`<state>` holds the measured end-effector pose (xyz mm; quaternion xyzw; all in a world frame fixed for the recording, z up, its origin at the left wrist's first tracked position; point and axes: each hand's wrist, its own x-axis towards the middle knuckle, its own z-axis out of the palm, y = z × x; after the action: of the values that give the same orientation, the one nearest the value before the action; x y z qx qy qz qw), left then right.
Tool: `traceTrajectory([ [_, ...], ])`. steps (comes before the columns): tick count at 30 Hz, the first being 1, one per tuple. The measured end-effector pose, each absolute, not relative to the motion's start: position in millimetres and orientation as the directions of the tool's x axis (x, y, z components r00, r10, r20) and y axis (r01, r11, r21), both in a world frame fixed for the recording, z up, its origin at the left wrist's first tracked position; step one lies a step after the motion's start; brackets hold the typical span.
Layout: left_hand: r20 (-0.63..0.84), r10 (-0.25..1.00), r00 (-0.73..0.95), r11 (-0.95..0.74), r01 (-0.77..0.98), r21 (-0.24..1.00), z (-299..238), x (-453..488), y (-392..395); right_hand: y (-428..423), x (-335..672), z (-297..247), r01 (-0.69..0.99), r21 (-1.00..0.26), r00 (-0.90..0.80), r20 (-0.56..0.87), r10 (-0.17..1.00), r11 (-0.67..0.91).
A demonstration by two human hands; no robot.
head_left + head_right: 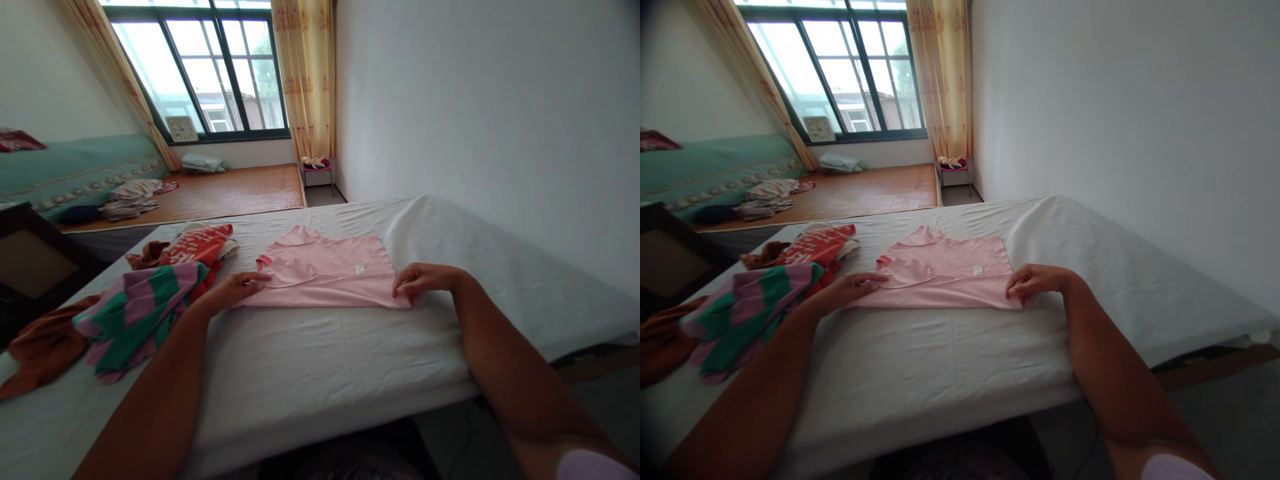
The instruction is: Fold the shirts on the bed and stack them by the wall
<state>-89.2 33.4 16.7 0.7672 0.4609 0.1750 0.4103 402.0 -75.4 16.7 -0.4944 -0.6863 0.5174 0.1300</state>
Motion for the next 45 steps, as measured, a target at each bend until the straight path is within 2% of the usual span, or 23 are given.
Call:
traceTrajectory([
  [3,-0.054,0.871,0.488,-0.289,0.597,0.748,13.5,-91.9,36.7,-74.6,396.4,18.8,0.529,-0.849,-0.334,-0.231,0.914,-0.022],
  [5,0.059,0.884,0.463,-0.38,0.64,0.668,9.0,-91.5,40.9,-70.8,386.9,18.0,0.477,-0.875,-0.269,-0.057,0.962,0.081],
  [8,0.252,0.864,0.436,-0.502,0.699,0.509,0.5,-83.5,44.4,-64.1,365.7,11.4,0.461,-0.85,-0.27,0.141,0.952,0.257],
  [10,0.284,0.839,0.465,-0.544,0.723,0.426,-5.6,-74.0,43.2,-60.7,352.3,4.4,0.506,-0.79,-0.368,0.166,0.915,0.347],
  [13,0.221,0.835,0.503,-0.549,0.783,0.292,-14.8,-61.7,38.9,-57.1,342.9,-6.0,0.575,-0.694,-0.469,0.154,0.869,0.433],
  [19,0.095,0.942,0.323,-0.332,0.936,0.114,-21.6,-59.8,32.4,-51.9,359.6,-17.1,0.645,-0.684,-0.355,0.128,0.926,0.342],
  [22,0.195,0.938,0.288,-0.297,0.955,0.017,-18.4,-57.6,27.4,-51.9,362.1,-18.1,0.695,-0.616,-0.315,0.205,0.927,0.372],
  [24,0.28,0.888,0.366,-0.373,0.927,-0.027,-18.1,-52.7,24.2,-53.9,355.4,-17.6,0.705,-0.56,-0.317,0.301,0.899,0.436],
  [27,0.241,0.834,0.497,-0.511,0.859,-0.002,-23.3,-44.3,22.7,-58.2,338.7,-17.5,0.642,-0.484,-0.459,0.378,0.804,0.595],
  [30,0.122,0.858,0.498,-0.508,0.859,0.067,-30.7,-41.7,25.5,-59.2,330.7,-21.5,0.608,-0.421,-0.57,0.359,0.739,0.673],
  [36,0.075,0.901,0.427,-0.432,0.897,0.09,-33.4,-50.5,31.3,-44.9,367.9,-36.1,0.791,-0.37,-0.374,0.338,0.864,0.487],
  [40,0.094,0.91,0.403,-0.411,0.907,0.095,-33.8,-50.6,31.7,-42.5,373.0,-33.6,0.888,-0.316,-0.187,0.416,0.89,0.334],
  [42,0.105,0.91,0.401,-0.41,0.907,0.096,-33.9,-49.4,31.4,-46.9,356.9,-30.2,0.865,-0.3,-0.254,0.427,0.868,0.401],
  [45,0.098,0.909,0.404,-0.412,0.907,0.088,-32.5,-48.1,30.5,-53.1,328.6,-29.1,0.786,-0.269,-0.478,0.305,0.824,0.556],
])
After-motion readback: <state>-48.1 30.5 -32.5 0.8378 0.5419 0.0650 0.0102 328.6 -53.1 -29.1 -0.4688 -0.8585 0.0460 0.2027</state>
